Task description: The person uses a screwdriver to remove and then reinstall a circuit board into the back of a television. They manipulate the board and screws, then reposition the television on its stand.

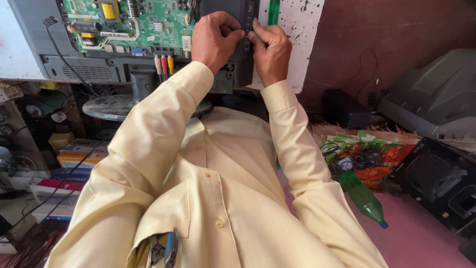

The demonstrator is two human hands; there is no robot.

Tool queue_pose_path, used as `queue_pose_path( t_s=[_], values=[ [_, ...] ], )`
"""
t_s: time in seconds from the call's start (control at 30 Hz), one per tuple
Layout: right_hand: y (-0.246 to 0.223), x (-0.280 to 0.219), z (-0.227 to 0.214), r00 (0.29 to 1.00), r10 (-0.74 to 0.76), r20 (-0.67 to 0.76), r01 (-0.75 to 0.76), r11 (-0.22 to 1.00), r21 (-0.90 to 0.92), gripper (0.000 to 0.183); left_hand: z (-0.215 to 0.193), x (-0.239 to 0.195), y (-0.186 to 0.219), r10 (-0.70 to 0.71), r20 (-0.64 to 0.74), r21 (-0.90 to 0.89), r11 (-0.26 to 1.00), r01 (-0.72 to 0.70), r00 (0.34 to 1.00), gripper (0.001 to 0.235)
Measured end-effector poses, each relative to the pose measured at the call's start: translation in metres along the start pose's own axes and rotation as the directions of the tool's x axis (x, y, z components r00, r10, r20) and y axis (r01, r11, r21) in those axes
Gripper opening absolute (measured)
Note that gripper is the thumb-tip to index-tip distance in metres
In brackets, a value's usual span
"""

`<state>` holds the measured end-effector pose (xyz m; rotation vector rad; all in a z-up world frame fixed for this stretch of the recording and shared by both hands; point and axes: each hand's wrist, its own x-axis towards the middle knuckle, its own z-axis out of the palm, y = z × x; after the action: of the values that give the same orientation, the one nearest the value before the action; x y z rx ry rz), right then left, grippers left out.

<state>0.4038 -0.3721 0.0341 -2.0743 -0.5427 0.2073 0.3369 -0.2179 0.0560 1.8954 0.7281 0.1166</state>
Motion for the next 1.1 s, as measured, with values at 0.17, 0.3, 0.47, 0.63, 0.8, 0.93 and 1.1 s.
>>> queue_pose_path(
  t_s=[0.17, 0.3, 0.47, 0.63, 0.8, 0.93, 1.1],
  values=[
    [-0.004, -0.004, -0.002, 0.998, 0.045, 0.038, -0.041, 0.993, -0.109, 0.027, -0.002, -0.001, 0.005, 0.017, -0.002, 0.047, 0.999, -0.017, 1.0, 0.017],
    [-0.017, -0.025, -0.002, 0.998, 0.069, -0.002, -0.069, 0.998, -0.008, 0.035, -0.003, -0.003, 0.012, 0.018, -0.005, 0.061, 0.998, -0.017, 1.0, 0.018],
    [-0.032, -0.049, 0.007, 0.998, -0.019, -0.064, 0.012, 0.993, -0.115, 0.049, -0.003, -0.005, 0.022, -0.05, 0.002, 0.058, 0.997, 0.05, 0.999, 0.02],
    [-0.032, -0.044, 0.008, 0.996, 0.089, -0.029, -0.089, 0.996, 0.008, 0.051, 0.0, -0.005, 0.032, -0.094, -0.013, 0.114, 0.989, 0.095, 0.995, 0.025],
    [-0.03, -0.044, 0.011, 0.991, 0.132, -0.026, -0.13, 0.99, 0.064, 0.055, 0.003, -0.005, 0.034, -0.088, -0.01, 0.144, 0.986, 0.089, 0.996, 0.025],
    [-0.028, -0.045, 0.011, 0.99, 0.139, -0.027, -0.138, 0.989, 0.05, 0.053, 0.004, -0.005, 0.032, -0.107, -0.023, 0.169, 0.979, 0.11, 0.994, 0.028],
    [-0.029, -0.042, 0.004, 0.995, 0.095, -0.023, -0.094, 0.995, 0.04, 0.051, 0.005, -0.003, 0.035, -0.127, -0.017, 0.189, 0.974, 0.127, 0.992, 0.029]
  ],
)
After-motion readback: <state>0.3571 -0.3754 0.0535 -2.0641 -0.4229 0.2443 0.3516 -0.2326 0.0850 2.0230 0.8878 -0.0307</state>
